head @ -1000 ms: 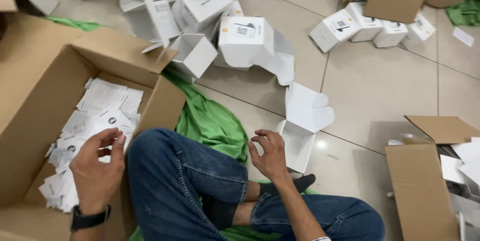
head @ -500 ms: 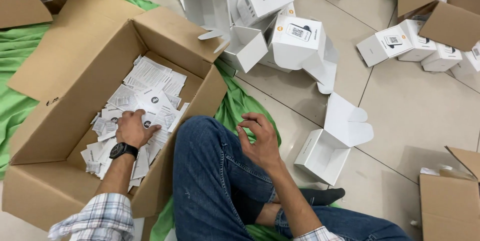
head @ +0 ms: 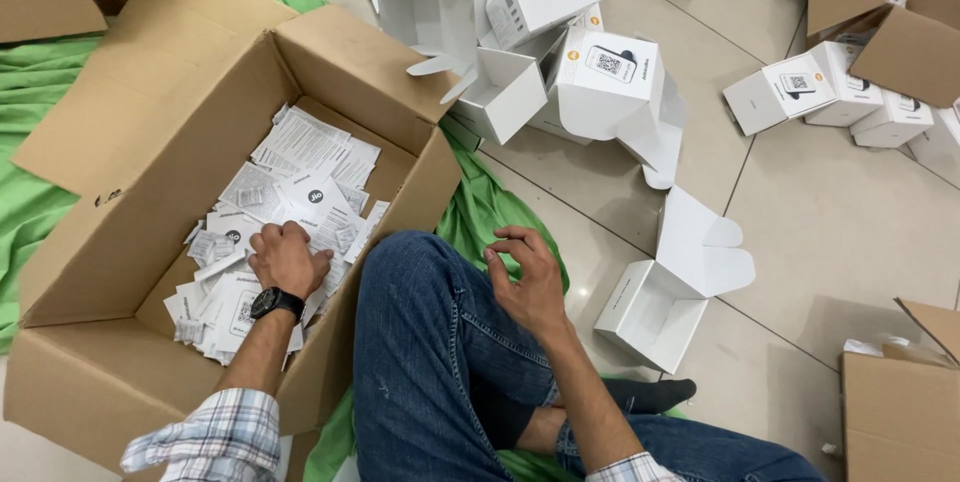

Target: Packing leaflets and components into small cardboard boxes.

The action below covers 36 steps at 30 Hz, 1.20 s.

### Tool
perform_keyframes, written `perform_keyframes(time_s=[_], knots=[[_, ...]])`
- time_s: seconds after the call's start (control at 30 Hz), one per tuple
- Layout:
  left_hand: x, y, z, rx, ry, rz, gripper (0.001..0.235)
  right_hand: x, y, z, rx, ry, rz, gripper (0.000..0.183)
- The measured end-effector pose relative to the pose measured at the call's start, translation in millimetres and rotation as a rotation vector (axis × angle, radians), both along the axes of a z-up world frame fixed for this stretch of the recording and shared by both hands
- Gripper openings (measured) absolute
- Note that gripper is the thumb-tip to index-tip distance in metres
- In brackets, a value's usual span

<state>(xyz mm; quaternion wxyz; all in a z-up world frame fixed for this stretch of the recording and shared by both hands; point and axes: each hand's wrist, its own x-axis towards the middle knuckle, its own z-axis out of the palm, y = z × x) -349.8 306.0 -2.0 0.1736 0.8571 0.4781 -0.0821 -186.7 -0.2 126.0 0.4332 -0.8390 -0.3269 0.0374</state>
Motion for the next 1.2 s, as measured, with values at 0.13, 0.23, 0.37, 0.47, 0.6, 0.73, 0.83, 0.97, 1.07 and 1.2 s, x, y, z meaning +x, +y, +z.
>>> perform_keyframes(time_s=[0.13,0.23,0.37,0.47,0.6,0.73,0.83,0.97,1.07,1.2], knots=[[-1.0,3.2,-7.6,-0.048,-0.037,0.022,0.056,-0.1,-1.9,-1.0,0.018,-0.001,-0.001,0.009],[-3.8,4.6,-11.9,-0.108,-0.066,0.046,0.055,-1.2,-3.4,-0.1,0.042,0.004,-0.004,0.010],[1.2,0.3,0.8,-0.075,-0.062,0.035,0.048,-1.0,-4.9,1.1,0.046,0.022,-0.002,0.009],[1.5,1.0,-1.6,-0.028,-0.072,0.035,0.043,-2.2,-4.3,3.8,0.040,0.038,-0.004,0.009],[3.0,2.0,-6.4,-0.098,-0.103,0.069,0.033,-1.0,-2.6,1.3,0.076,0.027,0.009,0.009],[-0.8,-3.5,27.5,-0.159,-0.279,0.097,0.030,-0.1,10.3,11.1,0.096,-0.010,0.061,0.009],[-6.8,-18.6,77.9,-0.034,-0.579,0.034,0.019,-4.5,29.8,23.1,0.099,0.171,0.080,0.010],[-11.5,-54.0,132.0,0.288,-0.914,-0.185,0.016,-3.6,59.7,12.0,0.338,0.503,0.248,0.022],[-11.1,-75.2,149.7,0.368,-1.040,-0.320,0.023,-4.8,78.5,26.8,0.384,0.799,0.338,0.038],[-6.0,-71.6,148.4,0.322,-1.066,-0.404,0.036,-8.2,88.6,50.9,0.212,0.734,0.258,0.047]])
